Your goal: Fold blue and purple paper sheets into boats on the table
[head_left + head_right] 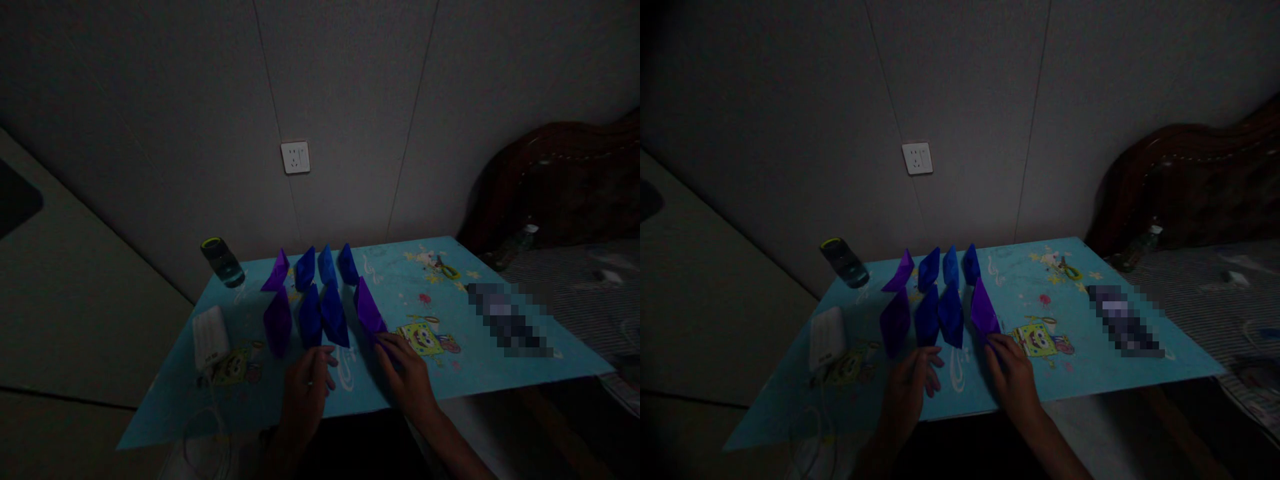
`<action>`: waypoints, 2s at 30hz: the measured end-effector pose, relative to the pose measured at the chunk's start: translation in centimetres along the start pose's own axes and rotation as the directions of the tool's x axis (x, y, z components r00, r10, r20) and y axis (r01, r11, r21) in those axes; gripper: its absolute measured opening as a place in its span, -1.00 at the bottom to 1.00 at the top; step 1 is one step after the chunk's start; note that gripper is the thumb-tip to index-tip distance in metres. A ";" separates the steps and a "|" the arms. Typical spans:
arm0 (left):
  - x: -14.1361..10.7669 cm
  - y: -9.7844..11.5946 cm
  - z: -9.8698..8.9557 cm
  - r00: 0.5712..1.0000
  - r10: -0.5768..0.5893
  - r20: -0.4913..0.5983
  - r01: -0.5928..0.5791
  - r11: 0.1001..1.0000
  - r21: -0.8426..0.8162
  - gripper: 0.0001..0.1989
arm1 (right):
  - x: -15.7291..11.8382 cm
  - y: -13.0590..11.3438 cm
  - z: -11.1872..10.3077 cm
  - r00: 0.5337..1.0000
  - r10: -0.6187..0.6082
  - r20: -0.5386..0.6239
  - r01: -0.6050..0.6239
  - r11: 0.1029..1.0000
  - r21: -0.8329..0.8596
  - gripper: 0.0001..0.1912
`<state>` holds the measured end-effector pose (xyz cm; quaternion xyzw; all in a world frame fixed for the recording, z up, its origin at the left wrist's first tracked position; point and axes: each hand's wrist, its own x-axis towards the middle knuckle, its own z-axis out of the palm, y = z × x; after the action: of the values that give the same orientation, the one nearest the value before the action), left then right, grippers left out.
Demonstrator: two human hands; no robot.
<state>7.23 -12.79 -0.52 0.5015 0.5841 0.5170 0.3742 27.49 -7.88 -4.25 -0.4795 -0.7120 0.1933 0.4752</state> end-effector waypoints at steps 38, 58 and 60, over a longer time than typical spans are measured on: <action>3.4 -7.9 -9.3 0.931 0.130 -0.341 0.090 0.823 0.561 -0.60 | 2.2 5.5 -1.7 0.972 0.203 0.117 -0.169 0.953 -0.251 -0.46; 3.3 -7.8 -9.2 0.946 0.061 -0.319 0.143 0.804 0.577 -0.57 | 2.1 5.7 -1.6 0.972 0.177 0.156 -0.119 0.939 -0.322 -0.54; 3.2 -7.9 -9.4 0.944 0.061 -0.324 0.145 0.806 0.574 -0.56 | 2.1 5.8 -1.5 0.971 0.182 0.153 -0.123 0.936 -0.330 -0.54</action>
<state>-4.02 -11.52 -6.29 0.4868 0.7804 0.3770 0.1090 31.46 -3.63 -6.74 -0.5841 -0.7347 0.1551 0.3083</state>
